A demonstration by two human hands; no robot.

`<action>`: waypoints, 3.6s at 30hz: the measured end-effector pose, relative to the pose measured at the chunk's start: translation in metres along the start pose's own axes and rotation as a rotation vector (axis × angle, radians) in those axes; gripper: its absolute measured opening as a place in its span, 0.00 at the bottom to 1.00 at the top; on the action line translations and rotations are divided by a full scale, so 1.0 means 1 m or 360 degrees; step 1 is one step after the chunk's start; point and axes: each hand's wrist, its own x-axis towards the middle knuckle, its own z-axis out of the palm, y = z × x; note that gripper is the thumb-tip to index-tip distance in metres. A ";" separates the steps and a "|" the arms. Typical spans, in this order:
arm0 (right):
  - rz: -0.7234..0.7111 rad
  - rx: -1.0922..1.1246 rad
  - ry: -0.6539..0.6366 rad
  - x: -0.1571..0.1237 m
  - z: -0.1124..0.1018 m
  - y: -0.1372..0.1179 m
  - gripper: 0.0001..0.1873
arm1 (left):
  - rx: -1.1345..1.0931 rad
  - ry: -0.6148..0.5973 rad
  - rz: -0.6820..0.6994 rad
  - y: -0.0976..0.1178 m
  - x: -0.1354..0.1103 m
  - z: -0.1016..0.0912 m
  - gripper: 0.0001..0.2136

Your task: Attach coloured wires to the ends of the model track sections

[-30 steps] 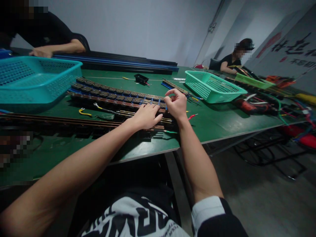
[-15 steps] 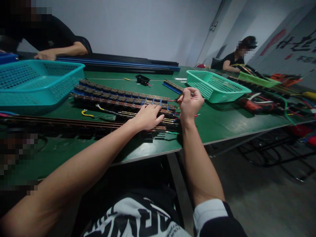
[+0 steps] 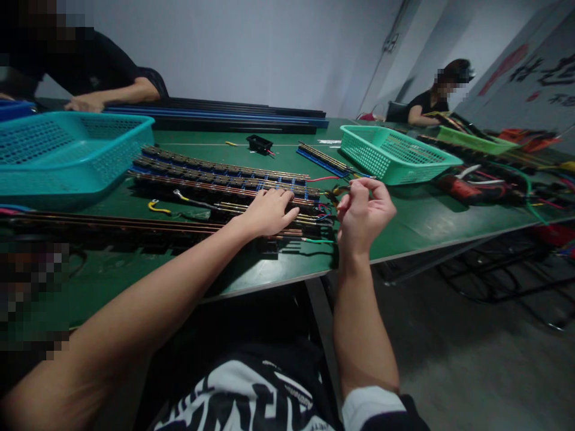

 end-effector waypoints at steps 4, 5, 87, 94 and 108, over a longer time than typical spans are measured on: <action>-0.0005 -0.0036 -0.0025 -0.004 0.000 0.007 0.06 | -0.0012 0.0009 -0.0003 0.000 0.000 0.001 0.22; -0.0013 -0.0042 -0.0026 -0.004 0.000 0.010 0.06 | -0.0013 0.0012 -0.0007 0.000 0.000 0.001 0.22; 0.0033 0.0002 0.0139 -0.065 -0.029 -0.026 0.07 | -0.0016 -0.0115 -0.0159 0.000 0.000 -0.001 0.32; -0.0080 -0.0007 0.0277 -0.064 -0.032 -0.029 0.06 | -0.0004 -0.0126 -0.0171 -0.001 0.000 -0.002 0.32; -0.0148 -0.0381 -0.0422 -0.048 -0.036 -0.001 0.08 | 0.0009 -0.0116 -0.0160 0.001 0.000 -0.001 0.32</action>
